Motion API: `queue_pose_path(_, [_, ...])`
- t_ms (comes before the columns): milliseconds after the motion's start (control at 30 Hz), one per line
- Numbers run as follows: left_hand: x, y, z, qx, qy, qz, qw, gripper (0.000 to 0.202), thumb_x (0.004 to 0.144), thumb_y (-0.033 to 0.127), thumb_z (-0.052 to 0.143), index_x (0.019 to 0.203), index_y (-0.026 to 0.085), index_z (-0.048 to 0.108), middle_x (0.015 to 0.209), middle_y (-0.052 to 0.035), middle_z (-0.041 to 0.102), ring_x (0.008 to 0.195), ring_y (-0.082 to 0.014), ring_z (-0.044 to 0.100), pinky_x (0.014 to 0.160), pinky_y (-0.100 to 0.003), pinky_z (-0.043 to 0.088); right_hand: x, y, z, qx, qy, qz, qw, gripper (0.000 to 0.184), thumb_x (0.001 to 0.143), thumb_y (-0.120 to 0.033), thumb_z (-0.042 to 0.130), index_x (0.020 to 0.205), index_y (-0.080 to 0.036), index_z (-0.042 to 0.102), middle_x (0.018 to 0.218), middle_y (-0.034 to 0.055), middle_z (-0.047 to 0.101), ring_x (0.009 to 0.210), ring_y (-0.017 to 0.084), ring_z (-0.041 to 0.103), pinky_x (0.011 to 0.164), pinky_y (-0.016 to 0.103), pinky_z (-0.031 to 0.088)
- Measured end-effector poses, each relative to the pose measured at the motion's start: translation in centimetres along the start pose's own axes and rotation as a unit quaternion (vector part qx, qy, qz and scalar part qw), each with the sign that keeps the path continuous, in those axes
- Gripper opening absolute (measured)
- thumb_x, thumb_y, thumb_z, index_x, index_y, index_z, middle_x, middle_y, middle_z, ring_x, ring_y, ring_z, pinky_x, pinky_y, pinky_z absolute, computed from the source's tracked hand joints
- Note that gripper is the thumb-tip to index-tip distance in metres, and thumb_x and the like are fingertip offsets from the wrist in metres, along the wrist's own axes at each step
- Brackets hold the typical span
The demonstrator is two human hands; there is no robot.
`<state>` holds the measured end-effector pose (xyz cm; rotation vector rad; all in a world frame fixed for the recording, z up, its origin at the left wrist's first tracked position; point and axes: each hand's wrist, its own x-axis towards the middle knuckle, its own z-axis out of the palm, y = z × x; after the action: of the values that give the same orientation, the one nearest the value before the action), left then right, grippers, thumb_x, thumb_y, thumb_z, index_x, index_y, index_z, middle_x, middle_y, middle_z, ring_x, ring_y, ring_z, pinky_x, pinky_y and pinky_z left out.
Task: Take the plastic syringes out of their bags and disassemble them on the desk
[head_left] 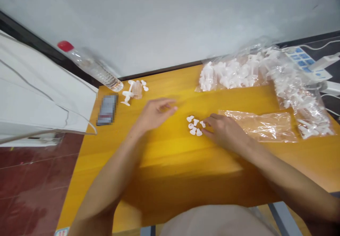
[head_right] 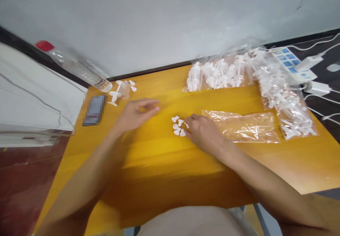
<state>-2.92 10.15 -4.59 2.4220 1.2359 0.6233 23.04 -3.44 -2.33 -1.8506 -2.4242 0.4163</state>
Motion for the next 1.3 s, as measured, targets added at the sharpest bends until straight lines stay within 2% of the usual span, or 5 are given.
queue_pose_path(133, [-1.7,4.6,3.3,-0.068,-0.087,0.017,0.994,0.031,0.095,0.048,0.062,0.108,0.026,0.08,0.098,-0.0031,0.079,0.079,-0.0185,0.071,0.072,-0.03,0.055,1.7,0.3,0.2,-0.02,-0.048,0.001,0.999,0.024,0.099,-0.023,0.055,0.116,-0.013,0.071,0.103,0.0133,0.071,0.093,0.025,0.068,0.075,0.031,0.042])
queue_pose_path(367, [-0.7,4.5,4.7,-0.024,-0.119,0.017,0.992,0.024,0.086,0.021,0.062,0.103,0.025,0.079,0.085,-0.0006,0.074,0.074,-0.0182,0.068,0.071,-0.029,0.051,2.6,0.3,0.9,-0.03,-0.037,0.005,0.999,0.029,0.098,-0.011,0.049,0.116,-0.013,0.071,0.106,0.013,0.072,0.097,0.025,0.068,0.08,0.031,0.041])
queue_pose_path(767, [2.0,-5.5,-1.0,0.149,0.127,-0.169,0.966,0.017,0.089,0.031,0.067,0.1,0.022,0.077,0.109,-0.007,0.077,0.11,-0.0296,0.067,0.101,-0.044,0.043,13.7,-0.6,-3.4,0.014,0.004,-0.019,1.0,0.034,0.098,-0.02,0.053,0.127,-0.006,0.065,0.119,0.0212,0.072,0.11,0.031,0.068,0.09,0.035,0.05])
queue_pose_path(1033, [2.6,-9.3,-2.3,0.201,0.126,-0.144,0.961,0.022,0.095,0.035,0.069,0.108,0.017,0.075,0.142,-0.0064,0.059,0.136,-0.0346,0.037,0.111,-0.054,0.02,27.6,-7.2,-1.7,0.061,-0.018,-0.047,0.997,0.032,0.085,-0.008,0.069,0.117,-0.006,0.074,0.123,0.0173,0.073,0.118,0.026,0.067,0.1,0.032,0.052])
queue_pose_path(1300, [2.4,-10.9,-2.2,0.217,0.166,-0.159,0.949,0.023,0.087,0.036,0.073,0.109,0.029,0.078,0.14,-0.0097,0.063,0.135,-0.04,0.046,0.108,-0.061,0.027,31.2,-10.3,0.2,0.062,-0.01,-0.086,0.994,0.042,0.085,-0.016,0.073,0.127,-0.008,0.071,0.125,0.0195,0.071,0.122,0.028,0.066,0.104,0.036,0.051])
